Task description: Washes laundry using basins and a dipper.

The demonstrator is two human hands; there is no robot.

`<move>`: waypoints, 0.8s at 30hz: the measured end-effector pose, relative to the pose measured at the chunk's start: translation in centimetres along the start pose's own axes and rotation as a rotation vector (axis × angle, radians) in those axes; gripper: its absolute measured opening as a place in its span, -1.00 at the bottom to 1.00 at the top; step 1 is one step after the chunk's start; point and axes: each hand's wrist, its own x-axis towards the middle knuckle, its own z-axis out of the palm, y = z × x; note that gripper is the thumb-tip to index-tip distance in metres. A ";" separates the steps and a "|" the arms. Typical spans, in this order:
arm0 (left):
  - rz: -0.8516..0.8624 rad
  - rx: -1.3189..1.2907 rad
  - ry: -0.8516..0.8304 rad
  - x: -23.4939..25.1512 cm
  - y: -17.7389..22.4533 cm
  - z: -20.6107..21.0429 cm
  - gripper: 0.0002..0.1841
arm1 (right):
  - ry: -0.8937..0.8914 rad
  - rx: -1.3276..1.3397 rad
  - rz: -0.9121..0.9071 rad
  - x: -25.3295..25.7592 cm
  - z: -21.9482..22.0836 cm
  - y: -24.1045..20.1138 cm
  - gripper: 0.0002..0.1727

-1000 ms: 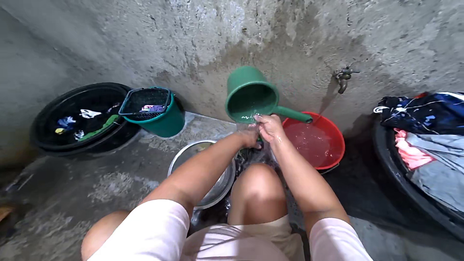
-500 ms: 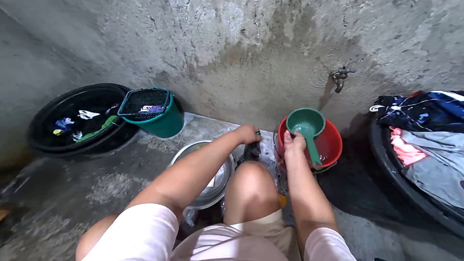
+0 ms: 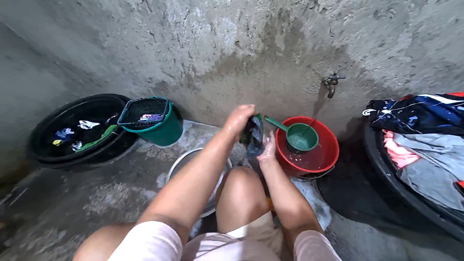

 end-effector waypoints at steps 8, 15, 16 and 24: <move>-0.171 -0.427 0.440 1.3 -8.9 1.8 -0.55 | 0.031 -0.836 -0.508 -2.1 6.5 2.9 -0.65; -0.123 0.267 0.454 2.3 -9.5 1.7 -0.62 | 0.154 -1.119 -0.630 -1.1 6.4 1.2 -0.58; -0.126 0.355 0.410 2.3 -9.2 1.5 -0.61 | 0.148 -1.128 -0.624 -0.9 6.2 1.0 -0.57; -0.221 0.319 0.199 1.7 -8.4 -2.3 -0.35 | 0.220 -1.682 -0.340 2.3 -0.2 -4.7 -0.29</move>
